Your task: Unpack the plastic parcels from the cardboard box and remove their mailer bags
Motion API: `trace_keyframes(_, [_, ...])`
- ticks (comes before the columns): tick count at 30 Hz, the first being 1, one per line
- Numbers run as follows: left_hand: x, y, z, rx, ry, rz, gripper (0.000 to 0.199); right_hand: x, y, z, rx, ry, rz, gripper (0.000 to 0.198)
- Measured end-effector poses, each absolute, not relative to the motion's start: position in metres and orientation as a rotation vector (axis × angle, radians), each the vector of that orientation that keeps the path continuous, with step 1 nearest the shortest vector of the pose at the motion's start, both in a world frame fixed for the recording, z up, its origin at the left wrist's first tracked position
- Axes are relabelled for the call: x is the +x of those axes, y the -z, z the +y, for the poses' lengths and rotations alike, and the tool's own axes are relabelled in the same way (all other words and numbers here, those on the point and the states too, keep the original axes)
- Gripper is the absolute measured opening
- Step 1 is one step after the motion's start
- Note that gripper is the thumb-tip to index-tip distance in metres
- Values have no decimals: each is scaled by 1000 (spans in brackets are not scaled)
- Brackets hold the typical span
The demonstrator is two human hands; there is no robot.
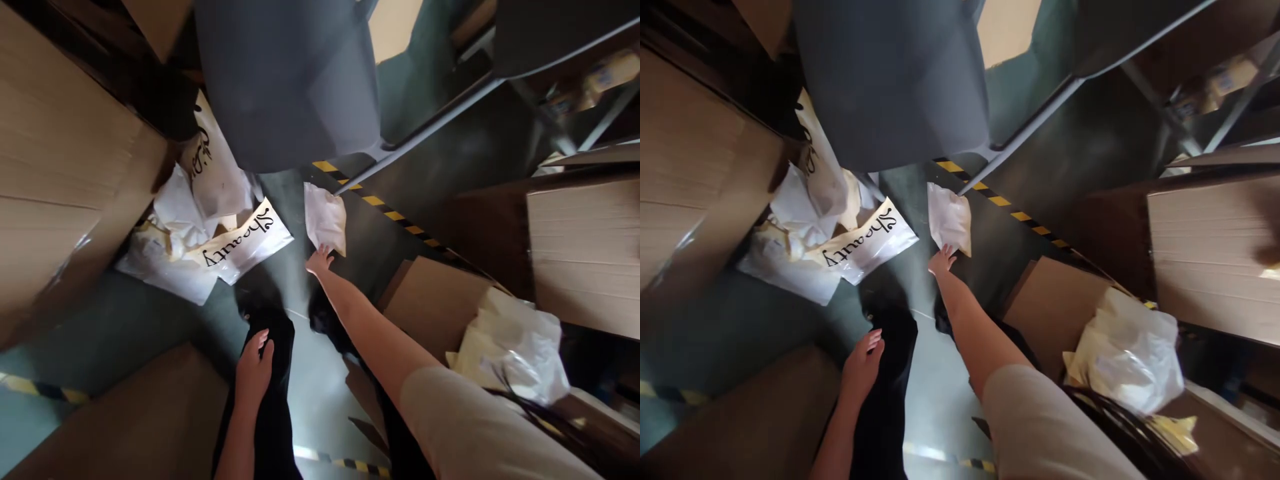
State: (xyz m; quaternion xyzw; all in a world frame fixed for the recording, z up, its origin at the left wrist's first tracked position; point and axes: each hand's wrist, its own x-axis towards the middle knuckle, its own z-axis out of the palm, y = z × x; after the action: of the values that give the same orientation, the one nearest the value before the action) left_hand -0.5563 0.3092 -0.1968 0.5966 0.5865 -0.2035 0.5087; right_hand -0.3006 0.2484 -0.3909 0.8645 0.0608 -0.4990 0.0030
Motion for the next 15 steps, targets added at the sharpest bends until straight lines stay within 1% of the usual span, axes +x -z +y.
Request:
trace_keyframes(2, [-559,200,310,1237,487,1527,29,-283,368,251,2874,1538,135,50])
trace_keyframes(4, [-557,201,303,1054,468,1608,25,-262,331,246,3066,1509,115,41])
trace_keyframes(7, [-540,187,289,850,439,1653,29,-228,256,224,3334,1573,88,28])
trace_keyframes(9, [-518,166,286,713,406,1612,33,-206,199,206,3460,1729,31,26])
trace_keyframes(10, [-503,152,287,651,384,1561,37,-197,171,198,3505,1826,-9,29])
trace_keyframes(13, [-451,110,298,498,231,1308,65,-174,95,182,3556,2229,-130,38])
trace_keyframes(14, [-434,97,303,469,152,1227,72,-168,75,180,3553,2388,-152,38])
trace_keyframes(15, [-419,85,307,451,68,1158,73,-162,58,180,3543,2538,-166,36])
